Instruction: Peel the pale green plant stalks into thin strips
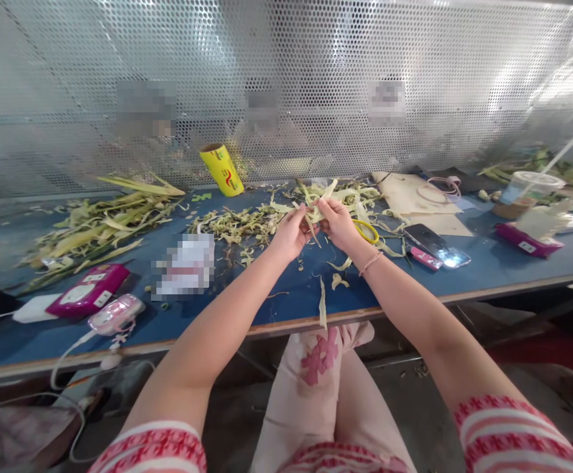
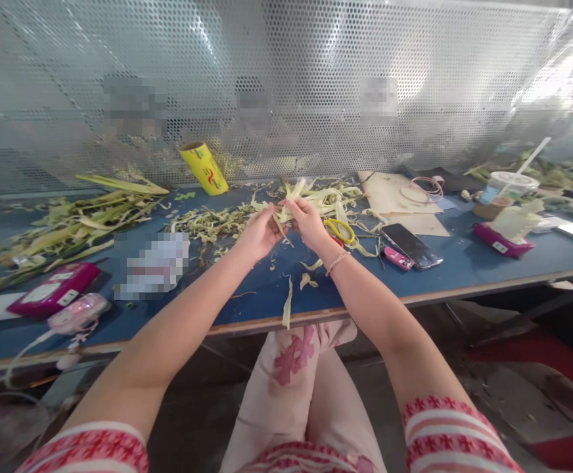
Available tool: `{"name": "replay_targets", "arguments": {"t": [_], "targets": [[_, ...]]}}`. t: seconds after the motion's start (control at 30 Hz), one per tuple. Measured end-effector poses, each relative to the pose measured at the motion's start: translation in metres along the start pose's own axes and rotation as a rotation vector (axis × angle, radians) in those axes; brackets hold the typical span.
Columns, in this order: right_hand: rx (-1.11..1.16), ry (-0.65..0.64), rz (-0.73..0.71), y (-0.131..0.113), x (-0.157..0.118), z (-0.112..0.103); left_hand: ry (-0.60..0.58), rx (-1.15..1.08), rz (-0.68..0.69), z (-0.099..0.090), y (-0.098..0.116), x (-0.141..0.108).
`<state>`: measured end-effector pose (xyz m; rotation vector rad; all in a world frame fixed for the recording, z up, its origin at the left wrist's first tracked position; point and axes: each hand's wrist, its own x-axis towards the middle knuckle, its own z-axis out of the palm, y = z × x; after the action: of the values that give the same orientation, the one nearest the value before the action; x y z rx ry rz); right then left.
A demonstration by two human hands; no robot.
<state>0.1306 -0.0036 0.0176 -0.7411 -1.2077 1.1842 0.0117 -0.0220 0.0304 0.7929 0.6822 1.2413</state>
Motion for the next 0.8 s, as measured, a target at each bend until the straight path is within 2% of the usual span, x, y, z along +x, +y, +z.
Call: {"name": "replay_targets", "arguments": {"t": [0.1,0.2,0.4,0.53,0.67,0.8], "targets": [[0.001,0.036,0.005,-0.001,0.000,0.001,0.037,0.072,0.101,-0.001,-0.004,0.003],[0.004,0.011,0.004,-0.002,-0.001,0.002,0.077,0.125,0.183,-0.003,-0.007,0.006],[-0.012,-0.033,-0.011,-0.005,-0.004,0.003,0.113,0.156,0.234,-0.009,-0.009,0.011],[-0.008,0.001,-0.016,-0.007,-0.003,0.003,0.110,0.150,0.205,-0.009,-0.007,0.010],[-0.001,0.032,-0.007,-0.008,-0.002,0.002,0.040,0.150,0.157,-0.006,-0.002,0.005],[0.014,0.079,0.007,-0.007,0.000,0.000,-0.010,0.113,0.033,-0.006,0.004,0.001]]}}
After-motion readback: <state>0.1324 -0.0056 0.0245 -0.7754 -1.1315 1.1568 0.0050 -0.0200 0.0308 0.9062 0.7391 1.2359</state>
